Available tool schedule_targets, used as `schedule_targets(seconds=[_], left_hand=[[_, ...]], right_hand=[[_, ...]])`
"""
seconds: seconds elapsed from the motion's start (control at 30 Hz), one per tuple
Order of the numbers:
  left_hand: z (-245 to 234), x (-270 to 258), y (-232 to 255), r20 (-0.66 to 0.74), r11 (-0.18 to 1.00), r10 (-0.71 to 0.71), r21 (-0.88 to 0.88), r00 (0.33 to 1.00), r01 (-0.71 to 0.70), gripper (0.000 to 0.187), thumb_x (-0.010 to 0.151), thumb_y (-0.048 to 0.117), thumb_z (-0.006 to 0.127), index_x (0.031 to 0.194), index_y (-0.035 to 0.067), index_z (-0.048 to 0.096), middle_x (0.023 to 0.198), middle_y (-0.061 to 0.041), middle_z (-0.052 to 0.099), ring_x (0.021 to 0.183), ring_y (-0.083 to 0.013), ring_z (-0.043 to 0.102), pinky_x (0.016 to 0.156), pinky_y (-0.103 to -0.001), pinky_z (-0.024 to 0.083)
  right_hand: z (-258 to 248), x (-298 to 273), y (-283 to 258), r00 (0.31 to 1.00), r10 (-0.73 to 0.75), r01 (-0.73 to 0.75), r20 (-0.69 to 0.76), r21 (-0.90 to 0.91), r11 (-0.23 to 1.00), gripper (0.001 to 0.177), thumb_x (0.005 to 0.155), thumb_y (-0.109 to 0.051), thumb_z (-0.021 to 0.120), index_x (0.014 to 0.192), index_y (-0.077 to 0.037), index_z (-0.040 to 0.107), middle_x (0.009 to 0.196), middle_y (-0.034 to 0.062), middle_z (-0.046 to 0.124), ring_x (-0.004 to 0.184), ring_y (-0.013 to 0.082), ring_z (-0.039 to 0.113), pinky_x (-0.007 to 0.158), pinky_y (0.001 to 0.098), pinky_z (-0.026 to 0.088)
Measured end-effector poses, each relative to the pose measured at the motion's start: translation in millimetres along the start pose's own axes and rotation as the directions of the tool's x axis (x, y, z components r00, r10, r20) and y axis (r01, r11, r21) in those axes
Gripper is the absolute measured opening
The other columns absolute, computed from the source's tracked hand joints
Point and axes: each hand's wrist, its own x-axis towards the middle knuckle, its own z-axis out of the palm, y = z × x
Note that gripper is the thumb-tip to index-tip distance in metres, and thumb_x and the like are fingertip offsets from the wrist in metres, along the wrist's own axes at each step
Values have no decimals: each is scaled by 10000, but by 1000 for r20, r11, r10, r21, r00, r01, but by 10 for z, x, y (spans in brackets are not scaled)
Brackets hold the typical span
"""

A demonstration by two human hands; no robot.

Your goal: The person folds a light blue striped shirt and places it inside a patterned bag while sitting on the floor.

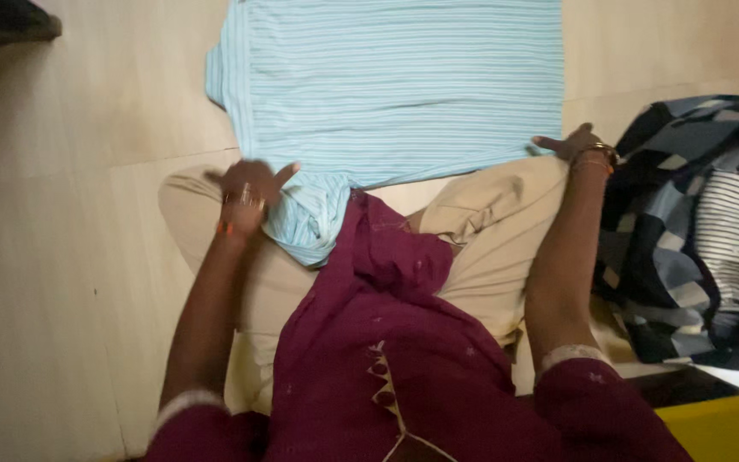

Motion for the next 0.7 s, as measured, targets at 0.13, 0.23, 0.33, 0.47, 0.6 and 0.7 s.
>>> schedule_targets(seconds=[0.13, 0.23, 0.33, 0.47, 0.6, 0.7], left_hand=[[121, -815, 310, -452, 976, -67, 155, 889, 152, 761, 1004, 707, 476, 1140, 5, 734, 1332, -225, 663, 1315, -367, 563, 1139, -704, 272], [211, -1103, 550, -285, 998, 36, 65, 958, -19, 808, 822, 733, 596, 1232, 43, 685, 1486, -184, 516, 1432, -391, 359, 1135, -702, 195], [330, -1290, 731, -341, 990, 129, -1, 931, -138, 962, 667, 728, 725, 1321, 29, 636, 1499, -231, 487, 1453, -429, 279, 1101, -705, 170], [362, -1362, 751, -468, 979, 183, 10, 864, -202, 669, 728, 507, 767, 1218, 61, 675, 1354, -164, 619, 1375, -358, 436, 1115, -636, 290], [274, -1156, 472, -371, 965, 112, -180, 922, -190, 399, 903, 388, 707, 1147, 73, 731, 1068, -128, 752, 1008, -275, 707, 961, -417, 554], [146, -901, 202, -403, 913, -28, -382, 915, -141, 398, 940, 356, 710, 1126, 5, 719, 909, -183, 741, 784, -324, 708, 739, -430, 548]], right_hand=[[13, -85, -89, 999, -30, 33, 21, -156, 987, 1006, 744, -801, 734, 1314, 27, 688, 1291, 305, 677, 1185, 488, 650, 955, 593, 526], [18, -34, -87, 997, -78, 78, 5, -127, 989, 699, 801, -549, 787, 1209, 17, 769, 1214, 311, 741, 1110, 488, 714, 890, 564, 580], [64, -3, -21, 975, -220, 208, -35, -213, 955, 500, 839, -405, 797, 1130, 1, 824, 1143, 285, 780, 1055, 446, 755, 881, 512, 609], [45, -2, -19, 917, -373, 351, -144, -153, 924, 473, 806, -379, 844, 1095, -8, 792, 1060, 235, 763, 975, 376, 738, 834, 459, 590], [-24, -11, 47, 923, -267, 334, -277, 234, 913, 492, 771, -315, 890, 1108, 6, 729, 953, 203, 747, 839, 307, 728, 718, 423, 577], [48, -37, 141, 922, -237, 351, -307, 401, 846, 463, 800, -272, 904, 1077, 36, 697, 866, 166, 739, 724, 218, 698, 623, 377, 566]])
